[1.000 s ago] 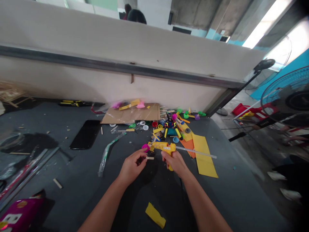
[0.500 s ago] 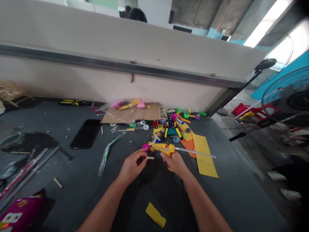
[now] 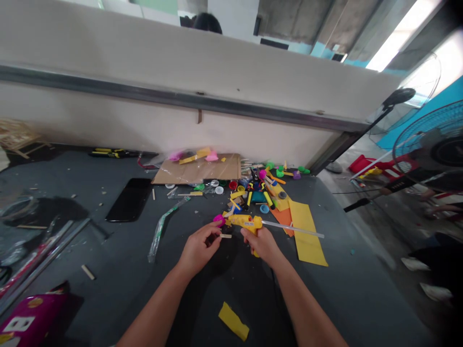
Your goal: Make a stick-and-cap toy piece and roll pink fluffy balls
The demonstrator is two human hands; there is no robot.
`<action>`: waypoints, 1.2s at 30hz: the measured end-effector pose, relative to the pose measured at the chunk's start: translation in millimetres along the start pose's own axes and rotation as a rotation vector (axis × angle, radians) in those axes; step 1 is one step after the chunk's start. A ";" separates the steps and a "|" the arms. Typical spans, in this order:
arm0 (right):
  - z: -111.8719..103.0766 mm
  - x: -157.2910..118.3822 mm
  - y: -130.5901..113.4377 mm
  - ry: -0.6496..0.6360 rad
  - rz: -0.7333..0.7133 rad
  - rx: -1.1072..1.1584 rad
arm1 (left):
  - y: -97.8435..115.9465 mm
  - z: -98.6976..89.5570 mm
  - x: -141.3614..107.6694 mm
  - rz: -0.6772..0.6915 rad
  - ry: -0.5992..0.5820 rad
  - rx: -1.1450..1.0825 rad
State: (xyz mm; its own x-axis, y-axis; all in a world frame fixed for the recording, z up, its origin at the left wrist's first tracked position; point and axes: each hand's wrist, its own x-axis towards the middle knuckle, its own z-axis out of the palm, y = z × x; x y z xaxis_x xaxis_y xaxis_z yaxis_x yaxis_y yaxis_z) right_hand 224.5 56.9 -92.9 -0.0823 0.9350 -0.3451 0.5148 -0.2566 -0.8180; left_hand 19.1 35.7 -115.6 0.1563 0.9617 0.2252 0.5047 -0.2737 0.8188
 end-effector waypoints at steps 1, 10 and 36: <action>0.6 0.1 -0.3 -0.006 0.003 0.021 | -0.1 0.1 -0.1 -0.002 -0.002 -0.002; 4.1 4.5 4.7 0.004 -0.014 0.039 | 1.1 -0.2 -0.1 0.001 0.006 -0.005; -6.2 -2.6 1.5 0.039 -0.021 -0.108 | 2.1 -1.1 -0.3 0.014 -0.001 0.003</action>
State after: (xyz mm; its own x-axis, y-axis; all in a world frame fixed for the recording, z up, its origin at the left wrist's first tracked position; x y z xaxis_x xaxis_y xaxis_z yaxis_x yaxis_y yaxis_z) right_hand 230.8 55.6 -90.4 -0.0618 0.9493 -0.3082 0.6021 -0.2108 -0.7701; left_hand 19.2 34.8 -113.3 0.1642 0.9579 0.2356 0.5050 -0.2868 0.8141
